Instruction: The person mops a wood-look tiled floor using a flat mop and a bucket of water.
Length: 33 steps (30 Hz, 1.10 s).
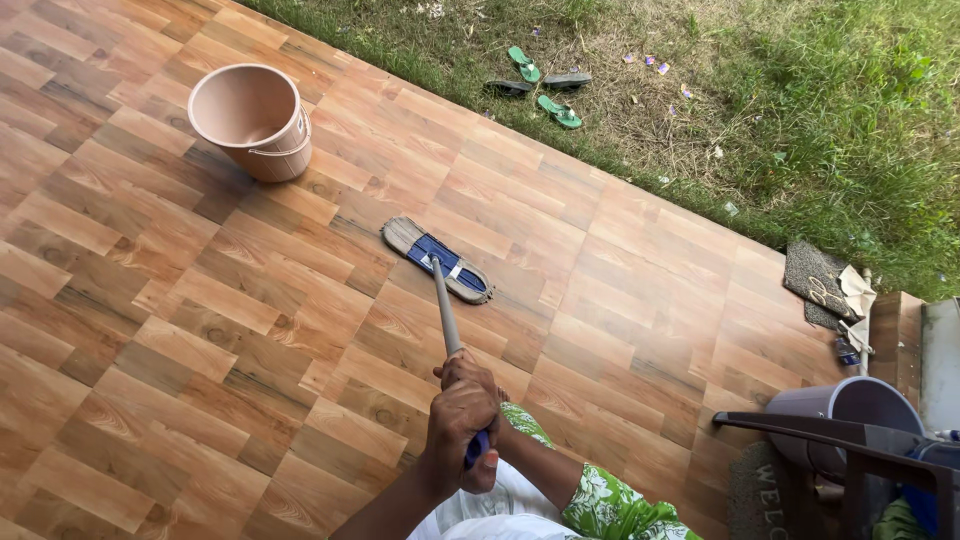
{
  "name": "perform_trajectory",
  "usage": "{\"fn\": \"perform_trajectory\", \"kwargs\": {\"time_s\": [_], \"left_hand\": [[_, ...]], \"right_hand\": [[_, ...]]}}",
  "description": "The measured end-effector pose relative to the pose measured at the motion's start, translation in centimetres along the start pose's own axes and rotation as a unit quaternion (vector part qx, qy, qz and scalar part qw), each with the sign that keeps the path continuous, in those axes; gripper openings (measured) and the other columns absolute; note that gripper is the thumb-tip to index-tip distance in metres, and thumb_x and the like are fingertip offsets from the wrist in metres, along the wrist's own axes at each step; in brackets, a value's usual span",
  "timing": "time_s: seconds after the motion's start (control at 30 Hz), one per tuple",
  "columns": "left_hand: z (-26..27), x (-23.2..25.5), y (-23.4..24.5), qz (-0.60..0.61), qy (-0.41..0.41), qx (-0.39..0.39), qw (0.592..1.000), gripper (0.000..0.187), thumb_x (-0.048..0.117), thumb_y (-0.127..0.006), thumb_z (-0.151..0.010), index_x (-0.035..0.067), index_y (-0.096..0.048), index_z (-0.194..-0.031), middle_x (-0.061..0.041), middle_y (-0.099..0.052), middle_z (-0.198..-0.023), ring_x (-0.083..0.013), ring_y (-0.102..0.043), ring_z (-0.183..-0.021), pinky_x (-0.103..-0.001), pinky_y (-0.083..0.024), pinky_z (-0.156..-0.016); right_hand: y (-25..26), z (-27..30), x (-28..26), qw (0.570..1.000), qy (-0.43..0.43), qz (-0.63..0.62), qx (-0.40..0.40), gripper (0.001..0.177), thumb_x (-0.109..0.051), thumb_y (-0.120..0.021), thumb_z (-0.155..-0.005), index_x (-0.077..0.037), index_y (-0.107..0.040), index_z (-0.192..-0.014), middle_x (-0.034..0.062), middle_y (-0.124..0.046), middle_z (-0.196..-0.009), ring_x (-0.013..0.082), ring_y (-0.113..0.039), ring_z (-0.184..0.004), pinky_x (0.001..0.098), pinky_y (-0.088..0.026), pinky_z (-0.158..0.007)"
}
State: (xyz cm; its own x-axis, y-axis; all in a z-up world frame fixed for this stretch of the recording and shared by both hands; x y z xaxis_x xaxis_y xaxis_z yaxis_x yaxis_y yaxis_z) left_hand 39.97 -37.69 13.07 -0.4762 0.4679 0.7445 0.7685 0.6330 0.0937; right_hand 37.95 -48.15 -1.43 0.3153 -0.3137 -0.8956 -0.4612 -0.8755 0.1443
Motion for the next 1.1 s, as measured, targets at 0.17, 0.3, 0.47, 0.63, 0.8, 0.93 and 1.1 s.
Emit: {"fn": "perform_trajectory", "kwargs": {"time_s": [0.17,0.3,0.47,0.63,0.8,0.93,1.1], "left_hand": [[1.2,-2.9,-1.7,0.029,-0.058,0.000,0.998,0.052,0.055,-0.050,-0.096,0.011,-0.047,-0.067,-0.004,-0.050,-0.065,-0.0262,-0.058,-0.062,-0.040,-0.047,-0.066],[0.8,-8.3,-2.6,0.033,-0.045,0.007,0.998,0.056,0.059,-0.049,-0.097,0.012,-0.050,-0.066,-0.004,-0.051,-0.065,-0.0255,-0.062,-0.063,-0.040,-0.051,-0.069],[-4.6,-19.5,-3.2,-0.061,-0.046,0.053,0.996,0.061,0.063,-0.041,-0.095,0.008,-0.049,-0.071,-0.009,-0.053,-0.072,-0.0326,-0.064,-0.076,-0.045,-0.054,-0.084],[-14.4,-32.1,-5.3,-0.186,-0.020,-0.026,0.982,0.049,0.053,-0.057,-0.078,0.003,-0.055,-0.081,-0.018,-0.057,-0.088,-0.0380,-0.060,-0.094,-0.049,-0.048,-0.091],[-19.0,-37.4,-8.0,-0.256,0.008,-0.084,0.963,0.044,0.043,-0.060,-0.083,0.002,-0.063,-0.097,-0.020,-0.056,-0.093,-0.0392,-0.056,-0.097,-0.051,-0.045,-0.092],[-18.8,-34.4,-9.3,-0.257,0.043,-0.057,0.964,0.036,0.041,-0.057,-0.081,0.005,-0.059,-0.082,-0.016,-0.055,-0.087,-0.0347,-0.056,-0.089,-0.047,-0.046,-0.086],[-18.8,-25.0,-9.9,-0.206,0.036,-0.006,0.978,0.036,0.045,-0.057,-0.077,0.009,-0.054,-0.069,-0.011,-0.051,-0.076,-0.0301,-0.053,-0.079,-0.043,-0.044,-0.076]], "right_hand": [[1.4,0.1,0.4,0.998,0.004,0.058,-0.033,0.021,0.001,-0.068,-0.086,-0.006,-0.052,-0.074,0.0040,-0.052,-0.078,0.0207,-0.056,-0.083,0.0381,-0.049,-0.100],[3.0,-2.4,3.2,0.978,0.083,0.154,-0.112,0.020,-0.007,-0.073,-0.076,-0.007,-0.053,-0.072,0.0048,-0.060,-0.080,0.0251,-0.062,-0.093,0.0408,-0.042,-0.092],[7.4,-11.3,15.1,0.981,-0.028,0.074,-0.176,0.016,-0.013,-0.069,-0.080,-0.006,-0.055,-0.076,0.0035,-0.057,-0.081,0.0227,-0.056,-0.088,0.0340,-0.048,-0.076],[14.9,-23.7,24.4,0.964,-0.011,0.125,-0.233,0.014,-0.018,-0.066,-0.076,-0.006,-0.065,-0.084,0.0060,-0.060,-0.090,0.0243,-0.058,-0.092,0.0373,-0.048,-0.078],[18.9,-28.6,28.7,0.925,0.029,0.227,-0.302,0.025,-0.020,-0.066,-0.074,-0.004,-0.066,-0.093,0.0103,-0.068,-0.108,0.0319,-0.058,-0.114,0.0436,-0.045,-0.082],[19.5,-26.9,26.7,0.936,0.011,0.184,-0.299,0.030,-0.028,-0.068,-0.072,-0.003,-0.059,-0.087,0.0127,-0.059,-0.096,0.0325,-0.057,-0.104,0.0425,-0.046,-0.091],[19.9,-23.0,16.7,0.954,-0.031,0.098,-0.280,0.030,-0.025,-0.067,-0.067,-0.001,-0.056,-0.081,0.0133,-0.053,-0.085,0.0306,-0.052,-0.092,0.0391,-0.043,-0.085]]}}
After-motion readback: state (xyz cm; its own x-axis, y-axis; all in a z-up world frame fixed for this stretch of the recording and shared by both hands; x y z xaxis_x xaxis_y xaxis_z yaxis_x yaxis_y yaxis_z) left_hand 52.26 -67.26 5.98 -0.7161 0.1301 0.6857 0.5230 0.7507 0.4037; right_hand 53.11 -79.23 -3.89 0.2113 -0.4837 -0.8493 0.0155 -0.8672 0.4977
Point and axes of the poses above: each hand's wrist, its own z-axis away from the middle knuckle, its own y-axis out of the back of the hand, x = y × z, the point moved 6 cm from there along -z, towards the middle knuckle
